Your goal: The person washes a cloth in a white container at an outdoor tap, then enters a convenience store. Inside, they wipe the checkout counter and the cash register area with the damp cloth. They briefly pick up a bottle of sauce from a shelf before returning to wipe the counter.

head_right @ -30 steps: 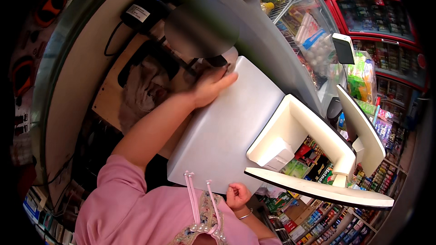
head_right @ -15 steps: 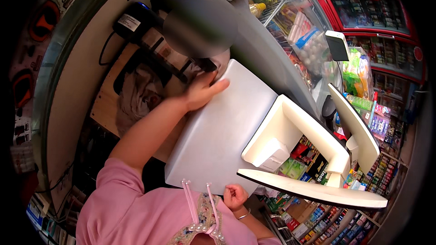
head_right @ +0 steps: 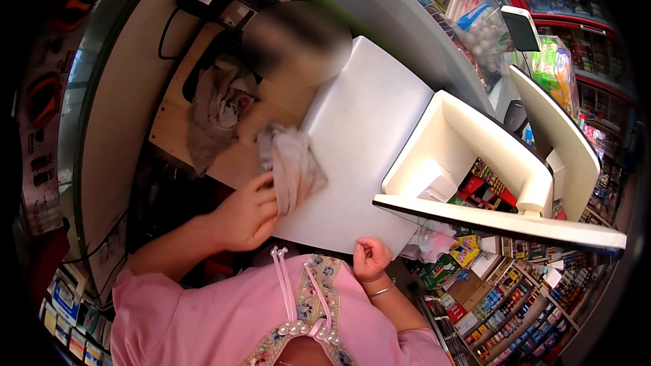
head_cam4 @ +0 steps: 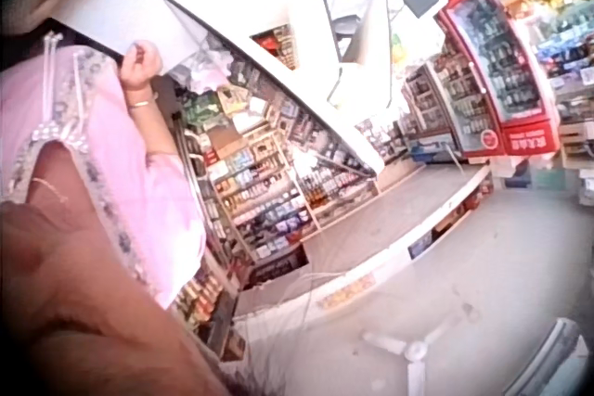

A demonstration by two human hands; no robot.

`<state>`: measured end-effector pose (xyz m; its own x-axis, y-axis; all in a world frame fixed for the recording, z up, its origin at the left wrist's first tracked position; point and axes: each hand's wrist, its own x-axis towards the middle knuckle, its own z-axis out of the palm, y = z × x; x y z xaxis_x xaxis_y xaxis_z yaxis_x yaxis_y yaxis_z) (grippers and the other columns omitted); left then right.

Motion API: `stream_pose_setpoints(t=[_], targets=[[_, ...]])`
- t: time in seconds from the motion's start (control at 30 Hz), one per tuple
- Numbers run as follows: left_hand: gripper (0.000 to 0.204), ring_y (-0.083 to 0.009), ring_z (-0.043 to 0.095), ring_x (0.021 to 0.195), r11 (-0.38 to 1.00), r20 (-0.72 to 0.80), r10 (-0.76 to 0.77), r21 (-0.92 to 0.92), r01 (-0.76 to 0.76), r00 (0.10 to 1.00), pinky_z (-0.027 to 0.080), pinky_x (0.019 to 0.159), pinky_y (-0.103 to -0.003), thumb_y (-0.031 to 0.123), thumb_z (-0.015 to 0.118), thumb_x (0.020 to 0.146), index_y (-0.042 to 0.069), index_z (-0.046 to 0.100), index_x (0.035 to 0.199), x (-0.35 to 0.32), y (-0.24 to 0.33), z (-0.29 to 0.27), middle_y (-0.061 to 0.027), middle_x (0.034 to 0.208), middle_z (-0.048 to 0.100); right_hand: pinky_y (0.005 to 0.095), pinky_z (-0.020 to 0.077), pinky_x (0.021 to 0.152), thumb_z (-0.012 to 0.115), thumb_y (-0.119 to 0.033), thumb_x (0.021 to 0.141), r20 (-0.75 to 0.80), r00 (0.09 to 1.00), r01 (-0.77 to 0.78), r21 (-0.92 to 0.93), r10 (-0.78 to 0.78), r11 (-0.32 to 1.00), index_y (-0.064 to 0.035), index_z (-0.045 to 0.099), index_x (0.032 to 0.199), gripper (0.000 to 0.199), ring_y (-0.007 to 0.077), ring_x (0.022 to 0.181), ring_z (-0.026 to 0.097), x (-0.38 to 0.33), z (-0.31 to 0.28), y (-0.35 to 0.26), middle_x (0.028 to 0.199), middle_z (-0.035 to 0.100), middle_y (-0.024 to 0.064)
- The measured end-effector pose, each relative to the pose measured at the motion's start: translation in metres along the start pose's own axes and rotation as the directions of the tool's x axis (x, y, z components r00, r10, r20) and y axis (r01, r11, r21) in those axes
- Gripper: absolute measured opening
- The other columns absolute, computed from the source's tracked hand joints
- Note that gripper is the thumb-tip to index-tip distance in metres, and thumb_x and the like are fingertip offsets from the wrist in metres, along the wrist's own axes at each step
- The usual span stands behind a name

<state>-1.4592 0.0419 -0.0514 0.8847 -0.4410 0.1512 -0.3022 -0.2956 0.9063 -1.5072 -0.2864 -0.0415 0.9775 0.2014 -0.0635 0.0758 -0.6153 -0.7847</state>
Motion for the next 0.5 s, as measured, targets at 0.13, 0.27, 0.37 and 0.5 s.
stream_pose_setpoints(t=[0.13,0.27,0.37,0.5], targets=[[0.027,-0.0377,0.048,0.111,0.978,0.092,-0.104,0.191,0.085,0.99,0.042,0.096,-0.044,0.01,0.058,0.07,0.004,0.063,0.095,-0.018,0.024,0.003,-0.0101,0.107,0.059,0.0197,0.0325,0.043,0.059,0.003,0.079,-0.008,0.999,0.032,-0.006,-0.032,0.999,-0.0004,0.058,0.081,0.004,0.0076,0.046,0.042,-0.001,0.0,0.001,0.061,0.05,0.0034],[0.025,-0.0365,0.05,0.107,0.939,0.102,-0.094,0.34,0.054,0.99,0.048,0.088,-0.037,0.005,0.055,0.073,0.007,0.063,0.097,0.013,0.001,0.007,-0.0071,0.108,0.058,0.0208,0.0321,0.042,0.058,0.003,0.077,-0.05,0.993,0.107,-0.005,-0.107,0.994,-0.0007,0.057,0.081,0.005,0.0093,0.045,0.042,-0.001,0.001,0.002,0.06,0.049,0.0038],[0.032,-0.0377,0.051,0.103,0.916,-0.131,-0.134,0.361,0.173,0.982,0.046,0.089,-0.04,-0.003,0.054,0.07,0.009,0.063,0.099,0.069,-0.02,0.007,-0.0106,0.107,0.06,0.022,0.034,0.043,0.058,0.004,0.078,-0.055,0.984,0.167,-0.057,-0.17,0.984,0.0002,0.057,0.081,0.005,0.0113,0.046,0.044,0.001,-0.002,0.005,0.06,0.049,0.0056],[0.027,-0.0352,0.054,0.093,0.934,-0.305,-0.161,0.26,0.245,0.939,0.046,0.082,-0.04,-0.002,0.055,0.071,0.01,0.066,0.093,0.114,-0.023,-0.005,-0.0115,0.102,0.061,0.0215,0.0357,0.045,0.059,0.003,0.079,-0.067,0.988,0.144,0.057,-0.14,0.988,0.0008,0.057,0.082,0.004,0.0102,0.048,0.045,0.0,0.0,0.005,0.063,0.05,0.0053]])
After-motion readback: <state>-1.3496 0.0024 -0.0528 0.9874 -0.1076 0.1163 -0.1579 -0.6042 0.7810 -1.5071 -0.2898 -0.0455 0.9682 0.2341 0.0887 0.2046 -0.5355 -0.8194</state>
